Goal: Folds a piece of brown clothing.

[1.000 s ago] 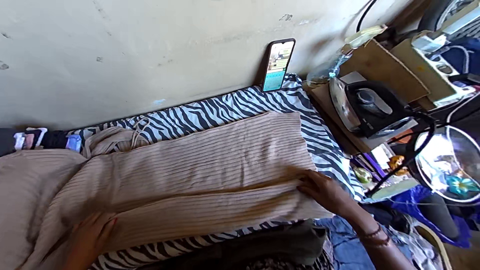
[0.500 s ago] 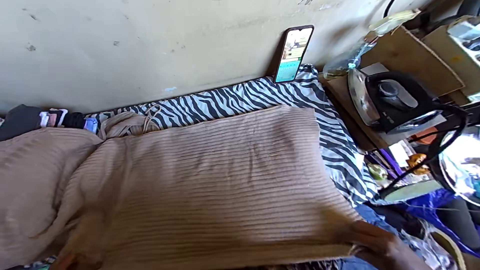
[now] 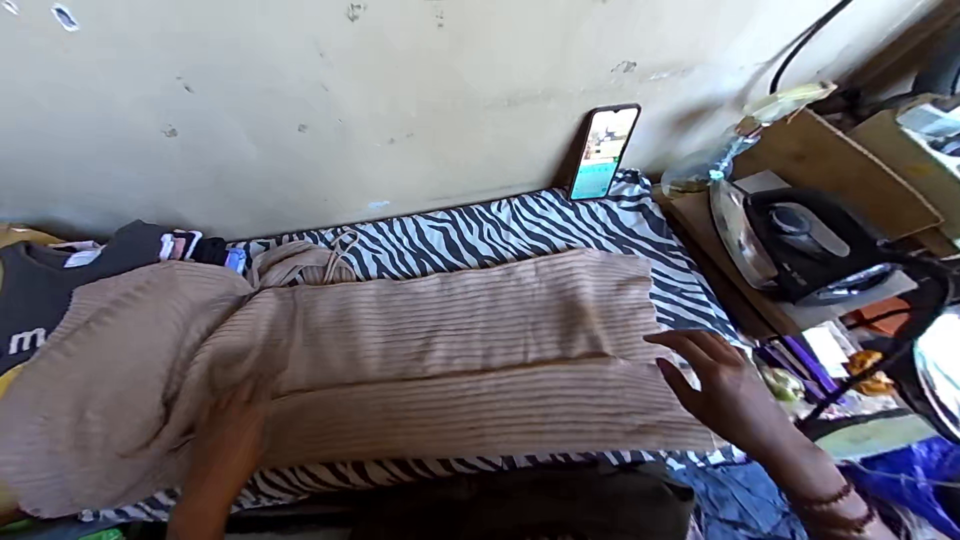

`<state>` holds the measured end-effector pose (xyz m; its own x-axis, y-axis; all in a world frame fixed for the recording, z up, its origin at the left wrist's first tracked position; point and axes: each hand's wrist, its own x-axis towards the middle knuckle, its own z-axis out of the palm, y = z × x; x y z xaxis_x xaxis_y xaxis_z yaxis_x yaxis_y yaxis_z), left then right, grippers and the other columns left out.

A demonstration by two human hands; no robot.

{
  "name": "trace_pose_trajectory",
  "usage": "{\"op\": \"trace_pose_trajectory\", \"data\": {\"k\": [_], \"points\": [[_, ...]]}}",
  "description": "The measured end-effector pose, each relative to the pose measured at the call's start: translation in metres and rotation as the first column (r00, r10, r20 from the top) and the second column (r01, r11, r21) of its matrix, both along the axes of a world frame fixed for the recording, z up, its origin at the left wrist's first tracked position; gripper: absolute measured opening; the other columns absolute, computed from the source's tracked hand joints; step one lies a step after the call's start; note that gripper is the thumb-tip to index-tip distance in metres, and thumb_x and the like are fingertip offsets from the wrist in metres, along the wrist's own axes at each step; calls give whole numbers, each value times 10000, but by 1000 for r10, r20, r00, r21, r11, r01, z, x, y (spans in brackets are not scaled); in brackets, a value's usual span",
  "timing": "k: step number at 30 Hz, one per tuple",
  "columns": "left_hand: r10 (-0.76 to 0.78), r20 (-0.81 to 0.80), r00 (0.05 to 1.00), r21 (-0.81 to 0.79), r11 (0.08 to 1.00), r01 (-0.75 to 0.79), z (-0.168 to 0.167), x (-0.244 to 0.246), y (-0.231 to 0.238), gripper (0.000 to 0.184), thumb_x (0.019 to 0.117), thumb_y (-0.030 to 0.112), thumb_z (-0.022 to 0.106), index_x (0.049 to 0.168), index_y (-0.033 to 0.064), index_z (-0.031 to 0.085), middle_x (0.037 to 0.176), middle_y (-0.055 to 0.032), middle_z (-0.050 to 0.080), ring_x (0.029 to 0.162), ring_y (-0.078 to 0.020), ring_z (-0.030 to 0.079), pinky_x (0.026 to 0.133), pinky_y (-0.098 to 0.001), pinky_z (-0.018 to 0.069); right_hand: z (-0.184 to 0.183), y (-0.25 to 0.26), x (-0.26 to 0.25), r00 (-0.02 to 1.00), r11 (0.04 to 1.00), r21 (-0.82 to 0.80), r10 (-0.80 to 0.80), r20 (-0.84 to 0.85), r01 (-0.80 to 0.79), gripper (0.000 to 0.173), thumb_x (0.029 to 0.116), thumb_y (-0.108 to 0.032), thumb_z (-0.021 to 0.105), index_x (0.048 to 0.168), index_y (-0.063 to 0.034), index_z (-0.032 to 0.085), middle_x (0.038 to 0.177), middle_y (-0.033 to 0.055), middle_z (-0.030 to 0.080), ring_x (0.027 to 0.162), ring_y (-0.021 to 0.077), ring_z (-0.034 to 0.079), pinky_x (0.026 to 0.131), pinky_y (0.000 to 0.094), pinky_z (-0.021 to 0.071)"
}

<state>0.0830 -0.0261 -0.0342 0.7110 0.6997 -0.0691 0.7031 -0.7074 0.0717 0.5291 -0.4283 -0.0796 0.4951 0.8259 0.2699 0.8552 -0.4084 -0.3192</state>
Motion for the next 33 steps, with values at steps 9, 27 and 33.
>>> {"op": "trace_pose_trajectory", "data": {"k": [9, 27, 33], "points": [[-154, -88, 984, -72, 986, 148, -57, 137, 116, 578, 1044, 154, 547, 1592, 203, 369, 1635, -139, 350, 1505, -390, 312, 1142, -697, 233, -35, 172, 94, 977, 969, -233, 31, -211, -81, 645, 902, -364, 698, 1482, -129, 541, 1444, 242, 543, 1401, 498, 409, 1084, 762, 243], [-427, 235, 874, 112, 904, 412, -39, 103, 23, 376, 907, -10, 565, 1259, 23, 693, 1333, -204, 646, 1275, -441, 581, 1059, -639, 430, 3, 11, 21, 996, 996, 73, 55, 77, -60, 342, 948, -268, 535, 1153, -90, 743, 1222, 166, 703, 1163, 430, 640, 916, 658, 477], [-408, 194, 892, 124, 912, 390, -127, 135, -18, 614, 1067, 535, 243, 1566, 234, 438, 1657, -83, 334, 1537, -337, 281, 1183, -718, 115, -85, 26, 7, 984, 980, -106, -163, 71, 170, 721, 1024, -670, 246, 1573, -248, 447, 1645, 107, 386, 1525, 437, 300, 1137, 789, 192]]}}
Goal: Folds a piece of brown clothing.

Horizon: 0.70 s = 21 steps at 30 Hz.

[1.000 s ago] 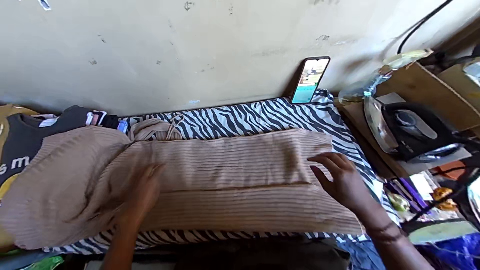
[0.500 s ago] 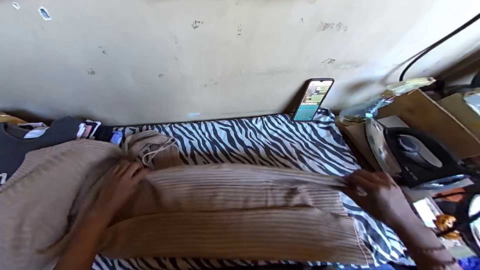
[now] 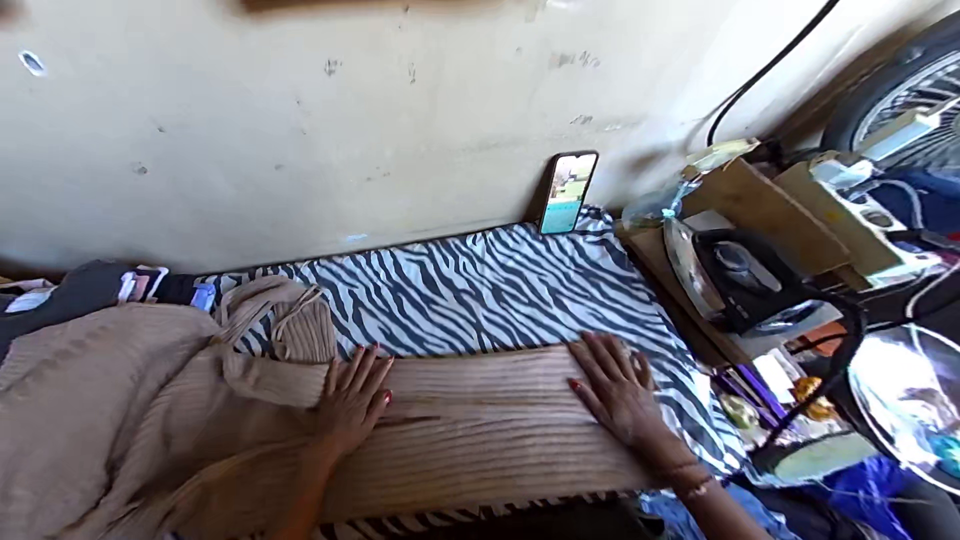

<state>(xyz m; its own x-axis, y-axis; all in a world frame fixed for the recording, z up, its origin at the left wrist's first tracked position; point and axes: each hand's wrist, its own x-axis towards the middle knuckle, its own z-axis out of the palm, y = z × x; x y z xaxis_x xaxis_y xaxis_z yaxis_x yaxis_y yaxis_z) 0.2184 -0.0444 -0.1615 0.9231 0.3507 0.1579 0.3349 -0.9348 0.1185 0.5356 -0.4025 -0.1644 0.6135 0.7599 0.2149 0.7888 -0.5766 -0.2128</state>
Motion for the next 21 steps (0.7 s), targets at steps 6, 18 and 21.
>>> {"op": "trace_pose_trajectory", "data": {"k": [6, 18, 21], "points": [[-26, 86, 996, -144, 989, 38, 36, 48, -96, 655, 1025, 477, 487, 1538, 71, 455, 1631, -147, 366, 1517, -338, 328, 1198, -698, 159, 30, -22, -44, 826, 866, 22, -469, -312, 499, 752, 970, -506, 617, 1346, 140, 541, 1277, 427, 559, 1175, 628, 556, 964, 760, 426], [501, 408, 763, -849, -100, 519, 46, 38, -123, 977, 975, 737, 286, 1579, -31, 261, 1604, -115, 413, 1477, -198, 402, 1217, -380, 332, 169, 104, -123, 284, 801, 482, 398, -872, 356, 388, 993, -166, 547, 1356, -39, 496, 1028, -81, 719, 896, -6, 697, 824, 219, 608], [879, 149, 454, -869, -102, 484, 68, -22, -89, 678, 1072, 567, 173, 1371, 71, 525, 1131, 1, 743, 1020, -97, 717, 891, -304, 592, 164, 150, -142, 117, 656, 743, 755, -646, -133, 665, 1096, -320, 456, 1556, 96, 217, 1350, 96, 633, 1128, 146, 692, 975, 327, 603]]}}
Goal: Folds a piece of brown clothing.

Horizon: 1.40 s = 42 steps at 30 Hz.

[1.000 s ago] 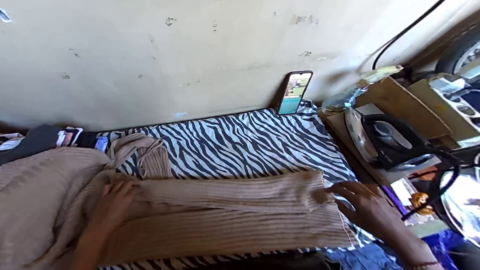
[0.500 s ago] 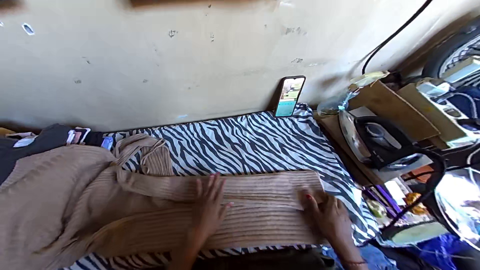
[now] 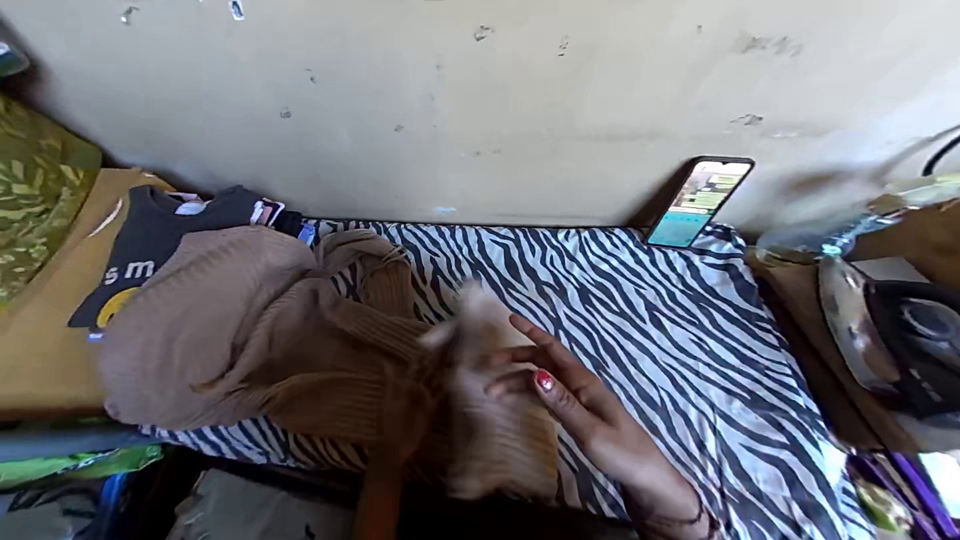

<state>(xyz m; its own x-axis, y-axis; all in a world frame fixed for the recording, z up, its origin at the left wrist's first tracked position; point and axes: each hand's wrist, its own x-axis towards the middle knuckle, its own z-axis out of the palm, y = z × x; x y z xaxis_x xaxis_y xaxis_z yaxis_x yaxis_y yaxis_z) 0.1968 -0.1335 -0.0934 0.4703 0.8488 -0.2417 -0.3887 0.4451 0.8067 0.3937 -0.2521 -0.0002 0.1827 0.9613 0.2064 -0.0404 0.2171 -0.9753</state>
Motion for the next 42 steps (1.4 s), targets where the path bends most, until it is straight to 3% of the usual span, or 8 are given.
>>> {"op": "trace_pose_trajectory", "data": {"k": [3, 5, 10, 16, 22, 32, 37, 42], "points": [[352, -75, 933, 319, 895, -312, -56, -51, 25, 495, 1127, 173, 206, 1409, -188, 394, 1237, -157, 667, 1111, -63, 632, 959, -249, 493, 0, 10, -7, 962, 978, 172, -158, 222, 121, 710, 1109, -481, 327, 1523, 95, 342, 1406, 130, 616, 1270, 173, 614, 1082, 358, 526], [382, -107, 918, 208, 912, -355, -58, -53, 25, 405, 1128, 234, 260, 1332, -10, 511, 1135, -15, 705, 1026, 11, 669, 887, -205, 553, -22, 9, -11, 802, 947, 220, -316, 507, 234, 707, 1113, -496, 232, 1481, 65, 456, 1485, 164, 557, 1429, 213, 483, 1201, 385, 400], [40, -269, 962, 164, 986, 5, -39, -45, 50, 574, 933, -41, 411, 1498, -40, 309, 1357, -64, 572, 1104, -7, 612, 931, -199, 520, -161, 11, -26, 201, 911, 129, -222, 954, 392, 704, 1043, -635, 256, 1534, -198, 509, 1613, 139, 431, 1504, 439, 348, 1148, 774, 211], [336, -562, 756, 720, 648, 247, -15, -121, 53, 680, 947, 199, 536, 1521, -93, 316, 1495, -189, 516, 1370, -228, 518, 1094, -393, 470, -126, -22, -27, 501, 710, -192, -254, 827, 677, 866, 901, -473, 713, 1565, -19, 390, 1304, 356, 582, 1003, 516, 666, 786, 629, 572], [432, -899, -71, 172, 499, 849, -12, -146, 26, 805, 902, 81, 643, 1622, 108, 284, 1674, -184, 244, 1534, -514, 119, 1078, -860, -10, -123, -28, -10, 767, 726, -483, -95, 635, 489, 598, 973, -245, 659, 1539, -332, 485, 1388, 280, 578, 968, 410, 719, 810, 567, 601], [490, -658, 572, 637, -42, 770, -51, 61, -114, 466, 846, 134, 736, 1293, 263, 710, 1392, 6, 653, 1260, -360, 608, 794, -555, 551, -51, -185, 169, 224, 335, -238, 79, 971, 912, 473, 927, 23, 631, 1385, -97, 627, 1351, 419, 508, 935, 643, 626, 707, 772, 500], [37, -716, 697, 698, 40, 715, -21, 99, -141, 407, 949, 192, 647, 1355, 203, 683, 1460, -76, 598, 1306, -358, 587, 966, -586, 503, -42, -202, 196, 193, 352, -239, 162, 968, 905, 493, 910, 54, 642, 1397, 18, 572, 1368, 492, 424, 1103, 733, 504, 804, 844, 407], [629, -643, 437, 747, 386, 542, -3, -17, -23, 442, 951, 151, 611, 1376, 30, 624, 1425, -168, 604, 1330, -360, 567, 1096, -558, 451, -30, -151, 178, 139, 588, -164, 88, 986, 792, 609, 927, -164, 715, 1469, 27, 510, 1450, 489, 381, 1328, 721, 348, 996, 872, 257]]}}
